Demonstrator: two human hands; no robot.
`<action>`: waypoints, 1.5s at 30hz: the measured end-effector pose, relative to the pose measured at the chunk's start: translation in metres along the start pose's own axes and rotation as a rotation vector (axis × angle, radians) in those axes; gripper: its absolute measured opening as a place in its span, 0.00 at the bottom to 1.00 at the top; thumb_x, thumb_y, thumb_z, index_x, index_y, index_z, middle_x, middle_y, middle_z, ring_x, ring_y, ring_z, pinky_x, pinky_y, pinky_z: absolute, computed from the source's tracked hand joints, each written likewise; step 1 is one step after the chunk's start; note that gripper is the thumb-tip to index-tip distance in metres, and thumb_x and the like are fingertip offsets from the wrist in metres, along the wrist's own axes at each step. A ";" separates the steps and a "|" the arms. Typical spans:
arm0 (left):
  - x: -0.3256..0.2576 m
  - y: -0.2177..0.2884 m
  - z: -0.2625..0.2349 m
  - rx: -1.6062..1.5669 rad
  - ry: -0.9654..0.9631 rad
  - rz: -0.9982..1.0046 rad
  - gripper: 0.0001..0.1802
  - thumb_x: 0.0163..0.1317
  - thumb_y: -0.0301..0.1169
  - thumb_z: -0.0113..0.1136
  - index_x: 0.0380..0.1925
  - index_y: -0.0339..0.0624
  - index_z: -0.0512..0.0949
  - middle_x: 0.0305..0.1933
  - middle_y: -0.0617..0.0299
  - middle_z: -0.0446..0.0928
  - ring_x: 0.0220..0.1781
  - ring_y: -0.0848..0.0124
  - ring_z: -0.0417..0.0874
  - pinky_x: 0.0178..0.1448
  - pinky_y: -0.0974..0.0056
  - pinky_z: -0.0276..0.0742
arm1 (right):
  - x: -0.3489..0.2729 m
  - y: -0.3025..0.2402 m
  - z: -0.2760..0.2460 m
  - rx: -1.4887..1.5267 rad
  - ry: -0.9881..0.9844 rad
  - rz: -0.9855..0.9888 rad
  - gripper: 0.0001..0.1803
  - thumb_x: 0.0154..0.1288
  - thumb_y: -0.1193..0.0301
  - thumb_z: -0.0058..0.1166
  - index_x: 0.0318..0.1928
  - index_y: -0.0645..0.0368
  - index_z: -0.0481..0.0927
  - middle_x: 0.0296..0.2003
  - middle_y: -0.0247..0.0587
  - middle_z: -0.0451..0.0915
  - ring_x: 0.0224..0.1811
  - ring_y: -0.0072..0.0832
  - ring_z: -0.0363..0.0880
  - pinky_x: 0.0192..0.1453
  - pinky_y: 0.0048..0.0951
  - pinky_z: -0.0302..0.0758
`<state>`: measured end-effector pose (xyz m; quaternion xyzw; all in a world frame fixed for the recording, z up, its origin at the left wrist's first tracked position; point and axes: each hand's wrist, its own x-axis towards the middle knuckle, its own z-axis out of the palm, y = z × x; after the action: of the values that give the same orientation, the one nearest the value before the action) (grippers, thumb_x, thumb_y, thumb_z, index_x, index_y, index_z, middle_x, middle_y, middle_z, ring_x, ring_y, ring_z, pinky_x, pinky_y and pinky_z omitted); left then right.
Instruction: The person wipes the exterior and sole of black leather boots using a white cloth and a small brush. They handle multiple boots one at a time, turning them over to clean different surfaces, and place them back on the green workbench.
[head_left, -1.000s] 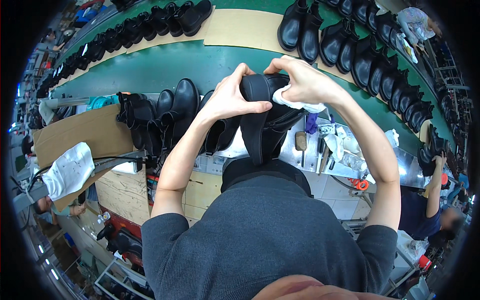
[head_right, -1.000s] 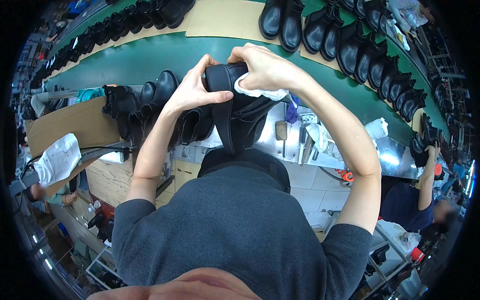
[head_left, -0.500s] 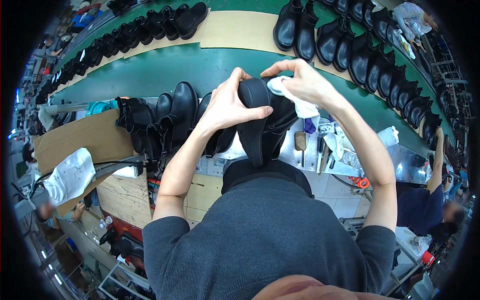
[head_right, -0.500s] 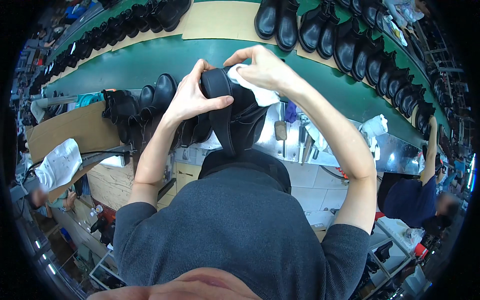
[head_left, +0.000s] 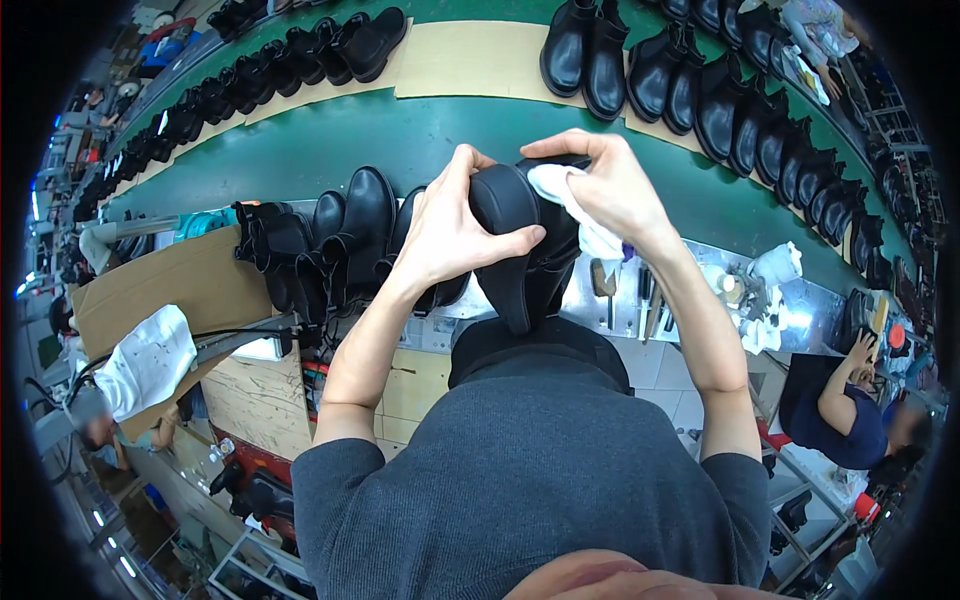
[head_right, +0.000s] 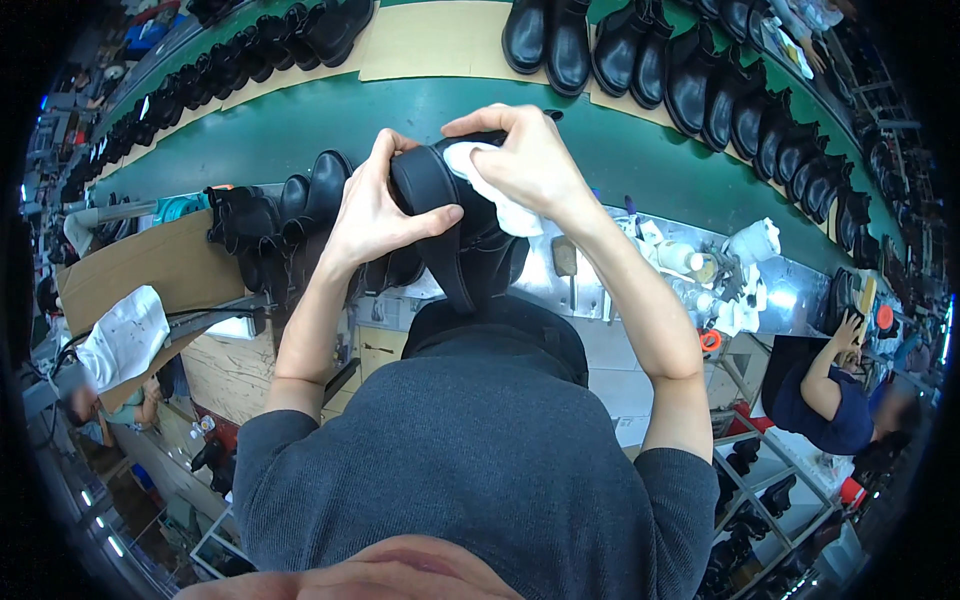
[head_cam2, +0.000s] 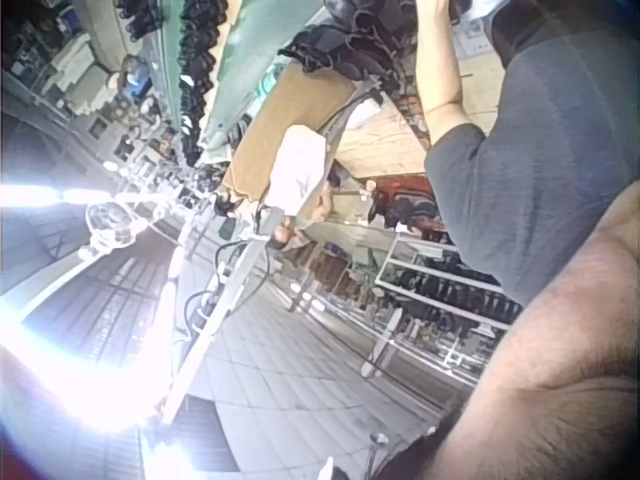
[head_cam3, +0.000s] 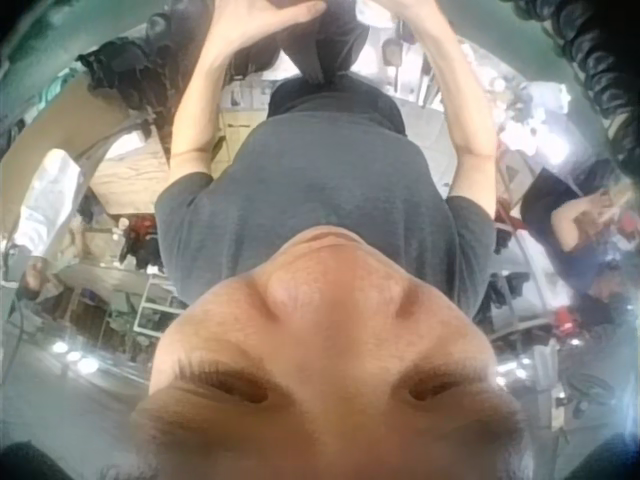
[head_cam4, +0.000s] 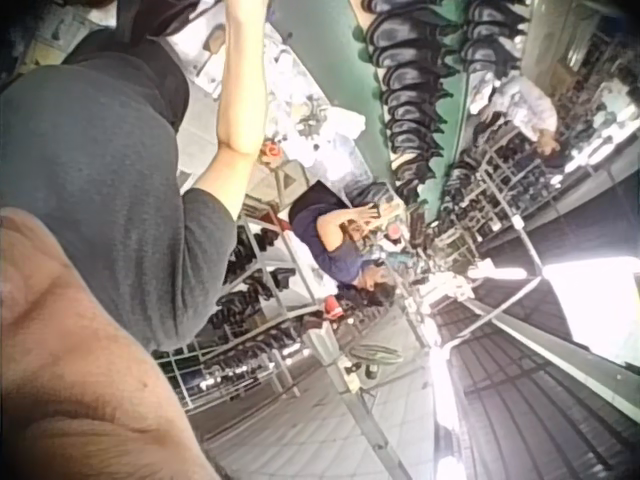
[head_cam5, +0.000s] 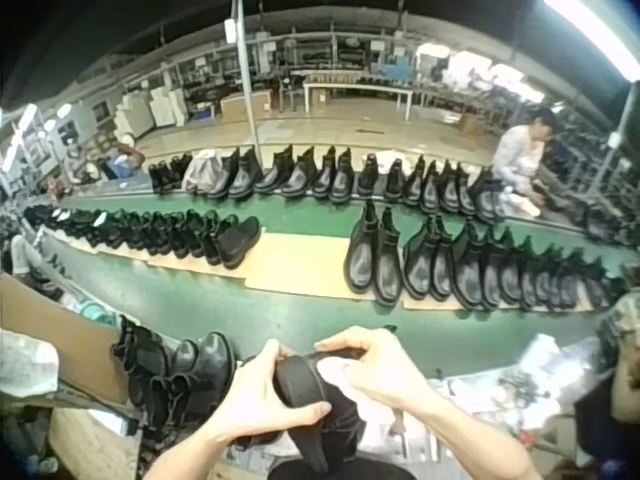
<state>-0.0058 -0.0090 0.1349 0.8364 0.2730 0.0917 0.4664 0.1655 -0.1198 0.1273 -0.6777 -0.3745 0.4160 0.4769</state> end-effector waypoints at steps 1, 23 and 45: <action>-0.001 -0.001 0.002 0.004 0.002 -0.006 0.42 0.34 0.50 0.74 0.44 0.34 0.68 0.43 0.41 0.77 0.45 0.50 0.81 0.52 0.53 0.76 | -0.002 -0.007 0.000 -0.042 0.006 0.043 0.23 0.49 0.76 0.51 0.49 0.64 0.82 0.46 0.47 0.82 0.45 0.30 0.82 0.51 0.26 0.76; 0.000 0.009 0.006 0.113 -0.025 0.036 0.46 0.35 0.53 0.73 0.47 0.31 0.66 0.44 0.40 0.77 0.46 0.48 0.81 0.54 0.54 0.75 | -0.012 0.002 -0.005 -0.107 0.029 -0.132 0.21 0.48 0.75 0.52 0.46 0.64 0.84 0.43 0.50 0.83 0.41 0.32 0.83 0.48 0.27 0.77; 0.005 0.002 0.009 0.111 -0.023 0.005 0.55 0.33 0.55 0.72 0.59 0.34 0.63 0.39 0.46 0.74 0.42 0.53 0.81 0.49 0.56 0.76 | -0.007 -0.004 -0.009 -0.051 -0.026 0.016 0.22 0.51 0.73 0.53 0.50 0.62 0.83 0.42 0.46 0.83 0.39 0.26 0.82 0.48 0.25 0.76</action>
<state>0.0027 -0.0142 0.1313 0.8627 0.2702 0.0679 0.4220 0.1709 -0.1287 0.1344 -0.6871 -0.3857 0.4191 0.4511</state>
